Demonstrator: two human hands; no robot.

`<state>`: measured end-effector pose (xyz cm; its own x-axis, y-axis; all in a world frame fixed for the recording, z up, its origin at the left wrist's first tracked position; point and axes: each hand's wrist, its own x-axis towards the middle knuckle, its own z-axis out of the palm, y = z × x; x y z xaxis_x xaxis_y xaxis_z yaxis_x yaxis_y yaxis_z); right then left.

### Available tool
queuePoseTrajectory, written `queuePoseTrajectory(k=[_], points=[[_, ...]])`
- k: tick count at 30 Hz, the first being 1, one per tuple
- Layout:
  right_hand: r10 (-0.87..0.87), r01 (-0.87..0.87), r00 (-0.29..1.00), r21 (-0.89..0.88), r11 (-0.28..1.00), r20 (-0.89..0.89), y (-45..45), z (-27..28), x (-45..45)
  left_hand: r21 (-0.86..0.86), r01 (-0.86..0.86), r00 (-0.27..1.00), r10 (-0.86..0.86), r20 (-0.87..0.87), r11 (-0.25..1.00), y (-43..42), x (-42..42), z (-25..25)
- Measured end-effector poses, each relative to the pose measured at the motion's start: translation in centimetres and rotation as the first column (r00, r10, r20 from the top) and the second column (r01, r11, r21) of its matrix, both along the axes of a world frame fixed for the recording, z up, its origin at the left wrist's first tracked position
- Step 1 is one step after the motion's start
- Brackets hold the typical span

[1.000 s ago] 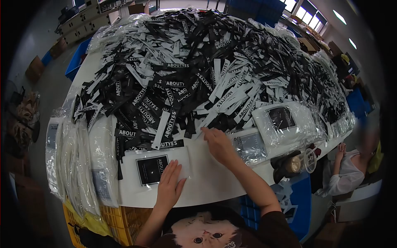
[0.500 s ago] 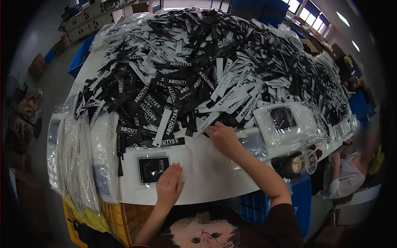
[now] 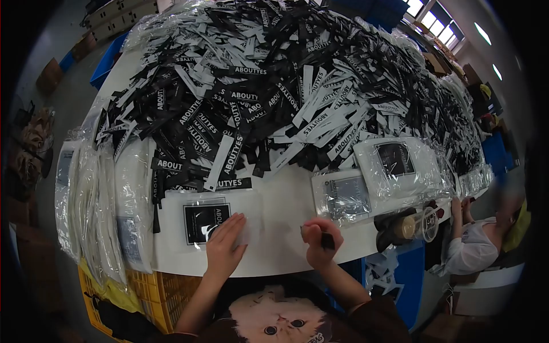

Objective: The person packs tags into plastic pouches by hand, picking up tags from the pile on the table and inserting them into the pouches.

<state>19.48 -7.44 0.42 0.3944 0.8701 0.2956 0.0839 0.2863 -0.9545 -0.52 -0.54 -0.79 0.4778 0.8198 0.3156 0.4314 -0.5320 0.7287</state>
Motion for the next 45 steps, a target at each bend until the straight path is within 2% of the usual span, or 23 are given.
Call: queuePoseTrajectory(k=[2,3,5,6,7,9,10,12,13,15,17,19,20,21,23,25,27,29,30,31,33,34,45], points=[[-0.155,0.166,0.986,0.202,0.965,-0.067,-0.4,0.6,-1.3,-0.017,-0.018,1.000,0.018,0.026,1.000,-0.1,-0.1,-0.2],[-0.149,0.150,0.987,0.016,0.989,-0.068,-0.4,0.6,-1.8,-0.023,-0.041,0.998,0.042,0.052,0.999,-0.1,0.0,-0.3],[-0.044,0.025,0.994,-0.182,0.983,-0.097,-0.1,-2.8,-1.6,-0.038,-0.040,0.994,0.044,0.099,0.998,-0.4,-0.1,-0.1],[0.030,-0.080,0.971,-0.204,0.976,-0.238,-0.5,-3.3,-1.3,0.071,-0.059,0.995,0.053,0.078,0.996,-0.5,-0.3,-0.2],[0.031,-0.080,0.971,-0.201,0.976,-0.235,-0.6,-3.2,-1.3,0.178,-0.079,0.996,0.069,0.061,0.981,-0.5,-0.3,0.1],[0.014,-0.028,0.999,-0.349,0.937,-0.041,-1.2,-3.0,-1.5,0.215,-0.072,0.996,0.060,0.059,0.974,-2.0,-0.4,2.0],[0.009,-0.023,0.999,-0.350,0.937,-0.041,-1.6,-2.8,-2.0,0.202,-0.045,0.998,0.035,0.048,0.978,-2.9,-0.4,2.8],[0.008,-0.150,0.925,-0.343,0.927,-0.381,-2.1,-1.8,-3.1,0.201,0.024,1.000,-0.020,-0.024,0.979,-4.1,-0.2,3.5],[0.018,-0.156,0.924,-0.333,0.930,-0.382,-2.1,-1.2,-3.2,0.212,0.018,1.000,-0.013,-0.025,0.977,-4.5,0.0,3.5],[0.227,-0.241,0.970,-0.453,0.859,-0.085,-2.2,0.1,-3.2,0.177,0.127,0.989,-0.111,-0.097,0.976,-5.0,0.1,2.9],[0.288,-0.295,0.954,-0.460,0.838,-0.087,-2.3,1.1,-3.0,0.187,0.140,0.984,-0.114,-0.140,0.972,-5.3,-0.5,2.9],[0.361,-0.356,0.929,-0.459,0.814,-0.080,-2.7,1.5,-2.3,-0.053,0.252,0.968,-0.250,0.034,0.966,-5.4,-0.7,4.0],[0.412,-0.371,0.911,-0.505,0.779,-0.034,-3.0,1.4,-2.0,-0.061,0.297,0.955,-0.294,0.047,0.953,-5.5,-1.3,4.0],[0.465,-0.383,0.885,-0.547,0.744,0.012,-3.1,1.1,-2.0,-0.150,0.247,0.969,-0.241,0.059,0.957,-6.0,-1.7,4.0],[0.488,-0.420,0.872,-0.456,0.784,0.035,-3.7,0.6,-3.0,-0.409,0.055,0.996,-0.024,0.081,0.911,-7.5,-1.7,3.1],[0.508,-0.456,0.860,-0.377,0.806,0.046,-3.9,1.0,-4.2,-0.549,-0.085,0.992,0.123,0.032,0.832,-8.2,-1.2,3.8],[0.578,-0.460,0.807,-0.486,0.743,0.120,-4.2,1.9,-5.2,-0.532,-0.139,0.987,0.163,-0.002,0.835,-8.2,-1.6,4.9],[0.586,-0.463,0.801,-0.496,0.734,0.120,-4.3,1.7,-5.6,-0.542,-0.031,0.999,0.003,-0.052,0.840,-7.7,-2.3,4.8],[0.606,-0.472,0.780,-0.493,0.731,0.153,-4.2,1.3,-5.5,-0.628,0.016,1.000,-0.004,0.021,0.778,-7.6,-2.5,4.5],[0.625,-0.476,0.757,-0.494,0.728,0.191,-3.9,1.2,-5.2,-0.609,0.014,0.999,0.009,0.035,0.793,-7.3,-2.5,4.2],[0.625,-0.474,0.757,-0.498,0.726,0.191,-3.8,1.6,-5.1,-0.737,0.109,0.992,-0.020,0.128,0.667,-7.2,-3.3,3.3],[0.629,-0.481,0.751,-0.486,0.730,0.201,-3.8,1.8,-5.1,-0.749,0.102,0.993,-0.029,0.110,0.654,-7.4,-4.2,-0.2],[0.636,-0.511,0.761,-0.485,0.710,0.130,-3.6,2.8,-4.7,-0.776,0.179,0.956,-0.292,-0.007,0.605,-4.9,-5.9,2.8]])
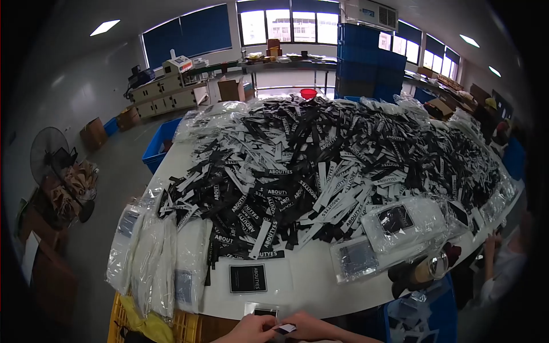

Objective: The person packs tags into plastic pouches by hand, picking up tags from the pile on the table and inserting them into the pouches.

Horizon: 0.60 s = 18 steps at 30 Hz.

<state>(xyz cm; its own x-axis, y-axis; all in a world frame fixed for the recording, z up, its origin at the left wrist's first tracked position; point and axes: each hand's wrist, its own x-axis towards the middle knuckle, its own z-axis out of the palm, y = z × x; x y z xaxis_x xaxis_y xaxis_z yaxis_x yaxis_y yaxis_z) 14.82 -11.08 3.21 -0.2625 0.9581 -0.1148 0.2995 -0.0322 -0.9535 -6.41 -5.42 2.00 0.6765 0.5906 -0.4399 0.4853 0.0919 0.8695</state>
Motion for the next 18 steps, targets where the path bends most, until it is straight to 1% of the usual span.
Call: queuePoseTrajectory(k=[4,7,8,9,10,12,13,15,16,17,18], points=[[0.020,-0.019,1.000,-0.022,1.000,0.010,0.0,0.3,0.2,-0.012,0.082,0.997,-0.082,-0.011,0.997,1.1,1.0,0.6],[0.047,-0.046,0.999,-0.065,0.997,0.006,0.3,1.0,0.4,-0.056,0.102,0.995,-0.103,-0.008,0.993,1.3,1.7,1.0],[0.054,-0.053,0.998,0.013,0.998,-0.027,0.9,1.7,0.6,-0.093,-0.024,0.996,0.032,0.083,0.995,1.0,2.1,1.5],[0.063,-0.057,0.996,0.090,0.994,-0.056,1.6,2.3,1.1,-0.141,-0.148,0.971,0.171,0.168,0.979,0.6,2.7,2.0],[0.133,-0.125,0.990,0.129,0.984,-0.055,2.2,2.0,1.4,-0.205,-0.270,0.901,0.322,0.291,0.941,-0.1,3.4,2.6],[0.065,-0.059,0.998,0.298,0.953,-0.010,2.9,0.0,1.6,-0.188,-0.426,0.835,0.465,0.294,0.885,-0.1,3.7,1.4],[-0.004,0.022,0.998,0.308,0.951,-0.059,3.2,0.1,1.2,-0.207,-0.495,0.717,0.531,0.451,0.844,-0.2,4.5,1.4],[-0.175,0.176,0.984,0.385,0.906,-0.038,2.8,1.0,0.6,-0.075,-0.654,0.676,0.626,0.388,0.753,-1.0,4.9,1.7],[-0.172,0.111,0.982,0.506,0.855,0.076,3.0,1.7,0.6,-0.067,-0.704,0.620,0.657,0.430,0.707,-1.3,5.5,1.0],[-0.150,0.100,0.986,0.472,0.876,0.069,2.9,1.4,0.7,-0.012,-0.693,0.655,0.636,0.409,0.721,-1.4,5.7,0.4],[-0.116,0.045,0.983,0.432,0.901,0.140,2.7,0.9,0.6,0.044,-0.676,0.690,0.611,0.387,0.735,-1.3,5.9,0.2]])
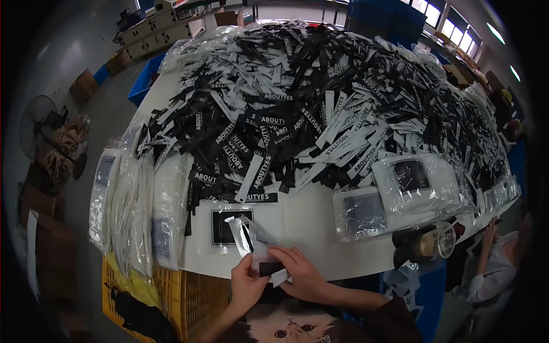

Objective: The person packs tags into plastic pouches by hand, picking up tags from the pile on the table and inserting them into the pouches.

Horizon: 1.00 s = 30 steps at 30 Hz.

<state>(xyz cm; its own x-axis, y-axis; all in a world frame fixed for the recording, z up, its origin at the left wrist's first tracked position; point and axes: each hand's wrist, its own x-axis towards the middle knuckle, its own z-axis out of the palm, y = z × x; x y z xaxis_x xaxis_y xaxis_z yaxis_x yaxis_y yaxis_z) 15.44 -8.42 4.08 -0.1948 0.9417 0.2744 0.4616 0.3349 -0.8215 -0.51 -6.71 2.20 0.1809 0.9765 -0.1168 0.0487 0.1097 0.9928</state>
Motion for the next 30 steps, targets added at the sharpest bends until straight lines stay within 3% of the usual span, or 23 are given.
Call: queuePoseTrajectory(k=[1,3,5,8,13,15,16,18,19,21,22,24,25,27,29,30], points=[[0.027,-0.024,0.998,-0.043,0.999,0.062,-0.1,-0.3,-0.1,0.036,0.054,0.995,-0.051,-0.080,0.998,0.2,0.4,0.7],[0.060,-0.058,0.998,-0.096,0.994,0.022,0.0,-0.4,-0.1,0.151,0.254,0.913,-0.185,-0.365,0.955,0.5,0.4,1.0],[0.058,-0.065,0.995,0.091,0.994,0.078,0.5,-0.8,0.4,0.135,0.230,0.927,-0.175,-0.331,0.964,0.5,0.9,1.1],[0.004,-0.011,0.997,0.088,0.996,0.072,0.8,0.0,1.6,0.311,0.351,0.842,-0.152,-0.518,0.883,0.9,1.1,0.9],[-0.049,0.028,0.989,-0.147,0.989,-0.138,1.9,2.2,2.7,0.364,0.232,0.845,-0.001,-0.534,0.902,1.4,1.3,3.1],[-0.020,-0.086,0.925,-0.262,0.961,-0.378,2.1,1.8,3.1,0.710,-0.029,0.893,0.337,-0.297,0.703,2.0,1.9,3.9],[-0.017,-0.092,0.925,-0.266,0.960,-0.380,2.0,1.2,2.9,0.713,0.166,0.928,0.136,-0.346,0.682,1.8,0.7,2.3],[-0.179,-0.028,0.779,-0.318,0.948,-0.601,1.0,-0.2,2.4,0.637,0.403,0.895,-0.135,-0.426,0.658,1.7,0.9,3.7],[-0.180,-0.028,0.783,-0.323,0.946,-0.596,0.4,-0.1,2.3,0.592,0.426,0.876,-0.148,-0.459,0.684,1.9,1.6,4.6],[-0.408,-0.011,0.620,-0.528,0.849,-0.670,-0.2,0.2,2.6,0.561,0.427,0.863,-0.134,-0.488,0.709,1.8,2.7,3.1],[-0.409,-0.005,0.626,-0.528,0.849,-0.664,-0.5,-0.2,2.7,0.522,0.439,0.840,-0.128,-0.527,0.731,1.7,3.1,2.3],[-0.473,0.282,0.680,-0.395,0.874,-0.560,-0.5,-1.6,3.0,0.542,0.451,0.838,-0.128,-0.530,0.709,2.0,3.2,1.8],[-0.481,0.293,0.677,-0.396,0.870,-0.557,-0.1,-1.7,3.7,0.500,0.458,0.820,-0.132,-0.556,0.735,2.0,3.0,1.7],[-0.330,0.282,0.863,-0.178,0.943,-0.383,0.8,-1.7,5.8,0.416,0.483,0.769,-0.145,-0.623,0.771,2.3,2.9,1.4],[-0.240,0.216,0.916,-0.107,0.970,-0.322,0.5,-2.3,6.8,0.380,0.499,0.757,-0.179,-0.628,0.779,2.3,2.9,1.5],[-0.256,0.195,0.770,-0.166,0.966,-0.584,0.1,-1.9,6.8,0.344,0.512,0.745,-0.209,-0.634,0.787,2.3,3.0,1.6]])
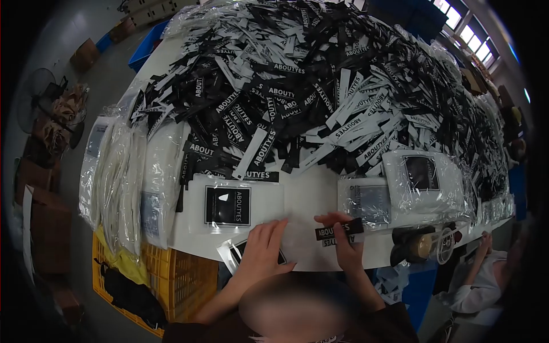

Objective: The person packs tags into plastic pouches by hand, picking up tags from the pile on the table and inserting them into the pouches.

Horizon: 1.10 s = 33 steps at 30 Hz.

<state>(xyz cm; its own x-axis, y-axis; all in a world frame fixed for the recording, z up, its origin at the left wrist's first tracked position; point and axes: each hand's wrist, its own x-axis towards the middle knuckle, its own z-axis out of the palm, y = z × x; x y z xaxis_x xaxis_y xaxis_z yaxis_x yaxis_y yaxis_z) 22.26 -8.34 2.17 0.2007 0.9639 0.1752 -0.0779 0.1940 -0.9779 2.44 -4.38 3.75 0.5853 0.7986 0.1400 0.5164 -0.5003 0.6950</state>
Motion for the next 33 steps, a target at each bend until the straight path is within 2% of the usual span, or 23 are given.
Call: queuePoseTrajectory(k=[1,2,4,5,6,7,9,13,15,16,17,19,20,21,23,24,25,27,29,30,31,33], points=[[-0.023,0.023,0.952,-0.003,1.000,-0.305,-0.3,0.3,-0.1,-0.003,-0.006,1.000,0.006,0.001,1.000,0.0,0.1,-0.1],[0.022,0.040,0.907,0.138,0.990,-0.421,-0.3,0.6,-0.3,-0.008,0.000,1.000,0.000,-0.011,1.000,-0.1,0.3,-0.1],[0.051,0.010,0.882,0.126,0.992,-0.469,0.2,1.6,-1.2,-0.014,0.010,1.000,-0.011,-0.025,1.000,-0.3,0.7,0.0],[0.078,-0.018,0.856,0.122,0.992,-0.512,0.4,2.0,-1.7,-0.022,-0.002,0.999,0.003,0.034,1.000,-0.5,1.0,0.4],[0.030,-0.048,0.922,-0.038,0.998,-0.387,0.6,1.8,-2.4,-0.027,-0.014,0.995,0.016,0.093,1.000,-0.6,1.1,0.6],[0.028,-0.045,0.921,-0.036,0.998,-0.389,0.5,1.7,-2.9,-0.025,-0.011,0.996,0.013,0.090,1.000,-0.5,1.0,0.5],[0.040,-0.141,0.876,-0.176,0.974,-0.481,0.4,1.6,-3.5,0.090,-0.067,0.991,0.056,0.123,0.994,-0.2,0.8,0.3],[-0.048,-0.052,0.843,-0.170,0.984,-0.535,0.0,2.4,-2.8,0.082,-0.033,0.999,0.031,0.027,0.996,0.2,0.0,0.4],[-0.015,0.089,0.791,0.090,0.992,-0.612,0.1,2.1,-1.6,0.085,-0.038,0.997,0.031,0.075,0.996,0.3,-0.2,-0.2],[-0.063,0.150,0.771,0.085,0.985,-0.634,0.0,2.0,-1.5,0.084,-0.035,0.997,0.028,0.076,0.996,0.2,-0.1,-0.1],[-0.065,0.153,0.771,0.085,0.985,-0.634,0.0,2.0,-1.7,0.081,-0.023,0.995,0.015,0.096,0.996,0.2,0.0,0.2],[0.059,-0.017,0.778,0.073,0.997,-0.625,0.1,1.9,-2.5,0.076,-0.008,0.993,0.000,0.115,0.997,-0.1,0.2,0.4],[0.053,-0.039,0.839,0.037,0.999,-0.541,0.1,1.2,-2.8,0.108,-0.009,0.992,-0.005,0.125,0.994,-0.2,0.2,0.2],[0.056,-0.041,0.840,0.040,0.998,-0.539,0.0,1.1,-2.9,0.141,-0.011,0.991,-0.008,0.135,0.990,-0.3,0.3,0.1],[0.169,-0.180,0.976,-0.071,0.981,-0.134,0.1,1.0,-2.8,0.122,-0.019,0.989,0.000,0.150,0.992,-0.4,0.2,0.2],[0.208,-0.227,0.941,-0.040,0.973,-0.266,0.3,1.2,-3.3,0.094,-0.020,0.987,0.005,0.161,0.995,-0.4,0.1,0.4],[0.206,-0.225,0.941,-0.039,0.974,-0.267,0.1,1.2,-3.3,0.094,-0.018,0.987,0.002,0.160,0.995,-0.3,0.0,0.7],[0.174,-0.272,0.820,-0.103,0.957,-0.545,-0.4,1.1,-3.1,-0.072,-0.085,0.964,0.100,0.245,0.994,0.2,-0.2,1.7],[0.207,-0.299,0.849,-0.119,0.947,-0.487,-0.3,1.3,-2.9,-0.407,-0.077,0.981,0.141,0.131,0.910,1.2,-2.1,1.1],[0.242,-0.329,0.869,-0.140,0.934,-0.431,-0.3,1.5,-2.8,-0.259,-0.038,0.983,0.083,0.163,0.965,1.7,-2.5,0.7],[0.238,-0.324,0.871,-0.139,0.936,-0.430,-0.3,1.8,-2.6,-0.259,-0.033,0.984,0.077,0.163,0.965,1.7,-2.7,0.8],[-0.064,0.029,0.961,-0.131,0.991,-0.270,-0.3,2.5,-2.0,-0.329,-0.003,0.974,0.078,0.213,0.944,1.8,-2.8,1.6]])
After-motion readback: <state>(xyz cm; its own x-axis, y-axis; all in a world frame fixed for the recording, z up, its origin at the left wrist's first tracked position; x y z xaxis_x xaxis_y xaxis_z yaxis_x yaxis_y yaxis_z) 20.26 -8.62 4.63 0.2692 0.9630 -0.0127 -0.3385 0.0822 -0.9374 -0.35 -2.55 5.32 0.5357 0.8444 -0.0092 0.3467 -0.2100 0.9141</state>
